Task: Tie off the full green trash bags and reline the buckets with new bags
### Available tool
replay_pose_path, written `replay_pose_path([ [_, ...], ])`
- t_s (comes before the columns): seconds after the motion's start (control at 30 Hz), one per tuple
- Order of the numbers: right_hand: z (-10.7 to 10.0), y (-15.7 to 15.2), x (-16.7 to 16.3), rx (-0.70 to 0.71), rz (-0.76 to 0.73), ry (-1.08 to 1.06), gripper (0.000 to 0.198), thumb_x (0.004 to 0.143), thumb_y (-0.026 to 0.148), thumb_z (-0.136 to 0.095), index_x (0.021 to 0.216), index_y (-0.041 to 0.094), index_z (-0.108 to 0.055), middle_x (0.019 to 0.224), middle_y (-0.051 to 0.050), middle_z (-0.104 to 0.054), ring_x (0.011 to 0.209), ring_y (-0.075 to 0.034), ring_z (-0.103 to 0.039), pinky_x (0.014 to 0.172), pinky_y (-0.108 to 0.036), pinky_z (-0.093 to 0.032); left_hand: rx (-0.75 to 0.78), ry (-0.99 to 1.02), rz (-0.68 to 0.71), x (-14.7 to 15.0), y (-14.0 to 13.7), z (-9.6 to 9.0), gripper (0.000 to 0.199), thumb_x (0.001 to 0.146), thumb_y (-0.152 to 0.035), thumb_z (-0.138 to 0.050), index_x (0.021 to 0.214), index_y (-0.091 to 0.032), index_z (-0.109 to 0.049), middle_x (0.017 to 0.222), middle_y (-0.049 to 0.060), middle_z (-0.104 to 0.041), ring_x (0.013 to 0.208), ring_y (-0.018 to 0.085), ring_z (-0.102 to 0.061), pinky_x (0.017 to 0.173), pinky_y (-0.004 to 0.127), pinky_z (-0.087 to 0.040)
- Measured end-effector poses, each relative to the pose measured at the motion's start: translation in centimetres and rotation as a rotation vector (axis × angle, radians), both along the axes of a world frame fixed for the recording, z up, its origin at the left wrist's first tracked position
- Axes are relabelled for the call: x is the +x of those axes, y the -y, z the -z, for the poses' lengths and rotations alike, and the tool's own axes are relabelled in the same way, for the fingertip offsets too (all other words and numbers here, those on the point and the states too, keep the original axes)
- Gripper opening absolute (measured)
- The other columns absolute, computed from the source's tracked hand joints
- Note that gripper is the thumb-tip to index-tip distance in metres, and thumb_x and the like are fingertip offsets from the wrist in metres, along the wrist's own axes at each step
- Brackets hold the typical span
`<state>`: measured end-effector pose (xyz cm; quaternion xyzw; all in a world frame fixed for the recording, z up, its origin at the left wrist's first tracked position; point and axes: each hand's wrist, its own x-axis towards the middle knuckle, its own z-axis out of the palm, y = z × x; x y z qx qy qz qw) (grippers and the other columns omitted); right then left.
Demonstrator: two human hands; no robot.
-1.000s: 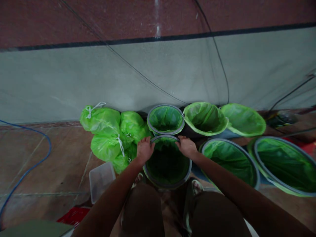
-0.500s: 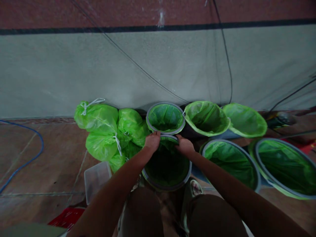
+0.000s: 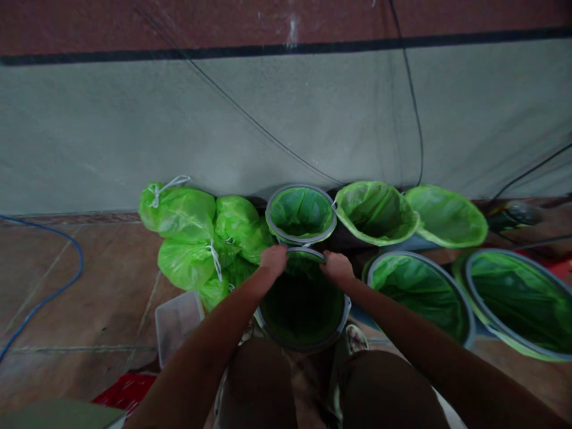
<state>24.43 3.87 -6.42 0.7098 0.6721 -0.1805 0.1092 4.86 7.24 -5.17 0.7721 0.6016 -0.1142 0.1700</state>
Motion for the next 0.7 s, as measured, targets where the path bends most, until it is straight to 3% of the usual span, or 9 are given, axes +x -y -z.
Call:
replay_pose_path([
  [0.13,0.6,3.8,1.2,-0.080,0.142,-0.027,0.032,0.085,0.024,-0.050,0.114,0.013,-0.061,0.103,-0.015,-0.070,0.099,-0.026,-0.067,0.080,-0.031,-0.047,-0.023,0.068,0.150,1.6,0.4,-0.3,0.031,0.091,-0.027,-0.053,0.119,-0.016,-0.058,0.113,0.013,-0.069,0.110,0.025,-0.064,0.095,0.036,-0.049],
  [0.23,0.7,5.7,2.2,-0.096,0.192,-0.063,0.050,0.085,0.031,-0.054,0.130,0.009,-0.050,0.107,-0.017,-0.069,0.099,-0.029,-0.067,0.081,-0.034,-0.047,0.020,0.126,0.202,1.8,0.8,-0.6,0.048,0.085,-0.035,-0.064,0.128,-0.017,-0.052,0.120,0.013,-0.066,0.114,0.027,-0.062,0.099,0.038,-0.047],
  [0.3,0.4,5.9,2.7,-0.033,0.165,-0.113,0.068,0.083,0.040,-0.059,0.140,0.008,-0.039,0.117,-0.020,-0.065,0.105,-0.030,-0.065,0.086,-0.036,-0.046,0.054,0.175,0.177,1.2,0.9,-0.7,0.066,0.078,-0.043,-0.071,0.135,-0.018,-0.046,0.125,0.013,-0.063,0.116,0.028,-0.060,0.101,0.039,-0.045],
  [0.37,0.1,5.3,2.8,0.078,0.103,-0.171,0.074,0.084,0.044,-0.060,0.144,0.008,-0.034,0.128,-0.021,-0.059,0.114,-0.030,-0.059,0.094,-0.037,-0.043,0.042,0.212,0.113,0.3,0.9,-0.8,0.073,0.076,-0.049,-0.071,0.137,-0.019,-0.044,0.130,0.012,-0.061,0.118,0.028,-0.059,0.102,0.037,-0.044],
  [0.47,-0.3,3.6,2.4,0.168,0.003,-0.200,0.061,0.090,0.038,-0.053,0.142,0.010,-0.038,0.131,-0.019,-0.057,0.120,-0.027,-0.055,0.098,-0.035,-0.040,-0.003,0.199,0.034,-0.9,1.1,-0.6,0.057,0.084,-0.050,-0.061,0.130,-0.017,-0.052,0.126,0.012,-0.063,0.116,0.025,-0.060,0.100,0.033,-0.045],
  [0.57,-0.1,2.6,1.5,0.061,-0.056,-0.112,0.039,0.096,0.031,-0.044,0.129,0.012,-0.049,0.117,-0.016,-0.066,0.107,-0.024,-0.062,0.089,-0.031,-0.044,-0.006,0.116,0.028,-1.3,1.6,-0.1,0.038,0.092,-0.042,-0.049,0.119,-0.017,-0.060,0.114,0.012,-0.068,0.107,0.024,-0.064,0.093,0.033,-0.048],
  [0.7,0.3,2.8,0.9,0.000,-0.097,-0.030,0.026,0.098,0.021,-0.036,0.114,0.012,-0.054,0.106,-0.014,-0.068,0.095,-0.022,-0.066,0.077,-0.027,-0.044,0.021,0.044,0.028,-0.9,2.2,0.6,0.031,0.095,-0.031,-0.043,0.112,-0.014,-0.062,0.107,0.015,-0.070,0.101,0.026,-0.067,0.085,0.036,-0.052],
])
